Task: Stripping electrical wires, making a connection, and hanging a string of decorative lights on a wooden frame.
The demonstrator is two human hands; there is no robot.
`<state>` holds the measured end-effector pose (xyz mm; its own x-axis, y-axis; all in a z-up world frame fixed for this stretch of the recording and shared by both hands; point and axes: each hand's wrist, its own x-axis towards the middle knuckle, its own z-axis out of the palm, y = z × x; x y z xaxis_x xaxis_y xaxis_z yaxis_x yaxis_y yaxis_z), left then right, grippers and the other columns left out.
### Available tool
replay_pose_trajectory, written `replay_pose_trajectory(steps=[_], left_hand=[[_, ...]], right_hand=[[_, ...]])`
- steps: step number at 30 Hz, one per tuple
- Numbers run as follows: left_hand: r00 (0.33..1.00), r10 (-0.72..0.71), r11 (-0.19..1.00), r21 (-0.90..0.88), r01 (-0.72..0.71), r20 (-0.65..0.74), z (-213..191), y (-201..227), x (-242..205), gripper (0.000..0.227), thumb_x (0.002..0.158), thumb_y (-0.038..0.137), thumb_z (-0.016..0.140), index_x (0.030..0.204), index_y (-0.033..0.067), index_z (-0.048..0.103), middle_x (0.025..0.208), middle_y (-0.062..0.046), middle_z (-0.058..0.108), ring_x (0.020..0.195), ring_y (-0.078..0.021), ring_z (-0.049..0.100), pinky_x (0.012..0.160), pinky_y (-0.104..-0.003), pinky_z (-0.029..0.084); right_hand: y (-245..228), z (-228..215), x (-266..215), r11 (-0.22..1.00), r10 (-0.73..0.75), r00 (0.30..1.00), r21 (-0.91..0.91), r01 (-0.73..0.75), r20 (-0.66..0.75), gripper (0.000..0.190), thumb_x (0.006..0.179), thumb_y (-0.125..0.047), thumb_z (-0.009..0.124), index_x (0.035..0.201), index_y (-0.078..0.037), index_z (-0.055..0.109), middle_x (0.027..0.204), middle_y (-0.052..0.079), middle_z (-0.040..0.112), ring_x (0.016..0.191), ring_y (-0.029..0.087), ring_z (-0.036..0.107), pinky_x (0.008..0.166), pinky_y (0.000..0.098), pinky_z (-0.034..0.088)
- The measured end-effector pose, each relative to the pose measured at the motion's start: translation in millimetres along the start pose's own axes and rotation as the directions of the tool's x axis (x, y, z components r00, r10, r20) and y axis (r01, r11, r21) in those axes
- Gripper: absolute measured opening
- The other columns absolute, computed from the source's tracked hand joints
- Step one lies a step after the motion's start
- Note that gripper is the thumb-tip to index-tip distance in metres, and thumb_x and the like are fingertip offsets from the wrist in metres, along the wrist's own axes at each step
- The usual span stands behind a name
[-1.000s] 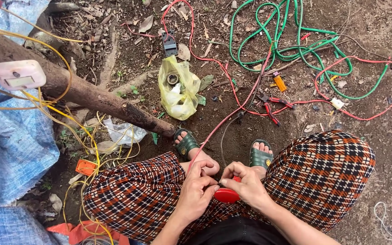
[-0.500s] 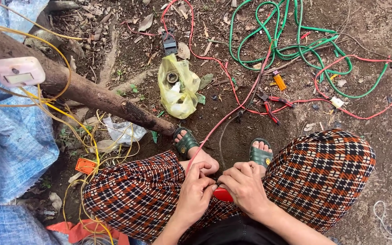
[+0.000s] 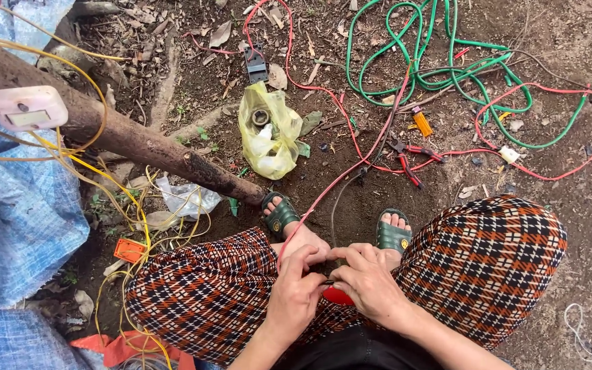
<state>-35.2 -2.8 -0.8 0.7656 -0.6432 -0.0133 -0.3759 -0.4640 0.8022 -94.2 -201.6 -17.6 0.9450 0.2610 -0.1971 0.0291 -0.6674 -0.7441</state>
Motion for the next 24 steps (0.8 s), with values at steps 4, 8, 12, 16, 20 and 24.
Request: replay_pose_trajectory(steps=[4, 8, 12, 16, 20, 24], left_hand=[[0.97, -0.175, 0.976, -0.099, 0.194, 0.169, -4.6, -5.3, -0.4, 0.01, 0.087, 0.014, 0.077, 0.083, 0.0054, 0.077, 0.137, -0.013, 0.053, 0.1, -0.028, 0.054, 0.089, -0.045, 0.051], [0.933, -0.256, 0.913, -0.252, 0.32, 0.254, -8.1, -12.0, 3.3, 0.017, 0.089, 0.025, 0.074, 0.087, 0.0094, 0.08, 0.133, -0.008, 0.055, 0.116, -0.0258, 0.059, 0.099, -0.044, 0.048], [0.926, -0.253, 0.865, -0.363, 0.346, 0.279, -17.3, -8.9, 7.8, 0.015, 0.091, 0.013, 0.069, 0.096, 0.0062, 0.081, 0.133, -0.007, 0.056, 0.121, -0.0219, 0.059, 0.105, -0.038, 0.045], [0.931, -0.288, 0.894, -0.285, 0.346, 0.225, -13.9, -6.3, 5.1, 0.011, 0.089, 0.014, 0.07, 0.088, 0.0077, 0.079, 0.131, -0.007, 0.055, 0.107, -0.021, 0.06, 0.103, -0.039, 0.044], [0.96, -0.208, 0.944, -0.216, 0.247, 0.19, -18.6, 8.4, 8.3, 0.009, 0.09, 0.013, 0.072, 0.083, 0.0068, 0.074, 0.129, -0.012, 0.05, 0.112, -0.027, 0.057, 0.1, -0.042, 0.046], [0.982, -0.083, 0.977, -0.182, 0.114, 0.169, -16.8, 13.4, 0.5, 0.007, 0.09, 0.008, 0.07, 0.086, 0.0036, 0.074, 0.128, -0.018, 0.048, 0.116, -0.0329, 0.054, 0.097, -0.043, 0.048]], right_hand=[[-3.1, -2.8, 3.4, 0.988, -0.131, 0.983, -0.098, 0.119, -0.128, 0.023, 0.099, -0.036, 0.061, 0.091, -0.015, 0.07, 0.135, 0.003, 0.06, 0.11, 0.033, 0.05, 0.081, 0.0518, 0.036], [-2.4, -3.2, 7.9, 0.964, -0.228, 0.944, -0.195, 0.183, -0.239, 0.014, 0.098, -0.03, 0.062, 0.094, -0.018, 0.068, 0.131, 0.001, 0.062, 0.11, 0.03, 0.05, 0.084, 0.0485, 0.036], [-11.4, -20.5, 13.5, 0.964, -0.262, 0.917, -0.126, 0.234, -0.301, 0.021, 0.1, -0.033, 0.063, 0.109, -0.016, 0.071, 0.121, 0.0, 0.066, 0.105, 0.026, 0.053, 0.085, 0.0412, 0.04], [-14.6, -26.3, 14.3, 0.907, -0.387, 0.866, -0.299, 0.296, -0.318, 0.023, 0.101, -0.037, 0.063, 0.112, -0.018, 0.07, 0.123, 0.001, 0.064, 0.103, 0.026, 0.052, 0.085, 0.0453, 0.042], [-15.0, -24.5, 16.7, 0.939, -0.327, 0.93, -0.164, 0.301, -0.168, 0.032, 0.101, -0.037, 0.06, 0.086, -0.011, 0.068, 0.137, 0.004, 0.06, 0.108, 0.031, 0.051, 0.088, 0.0487, 0.039], [-6.2, -22.5, 14.5, 0.946, -0.177, 0.983, 0.287, 0.153, 0.058, 0.029, 0.095, -0.034, 0.07, 0.079, -0.01, 0.073, 0.127, 0.009, 0.059, 0.117, 0.03, 0.047, 0.091, 0.0497, 0.041]])
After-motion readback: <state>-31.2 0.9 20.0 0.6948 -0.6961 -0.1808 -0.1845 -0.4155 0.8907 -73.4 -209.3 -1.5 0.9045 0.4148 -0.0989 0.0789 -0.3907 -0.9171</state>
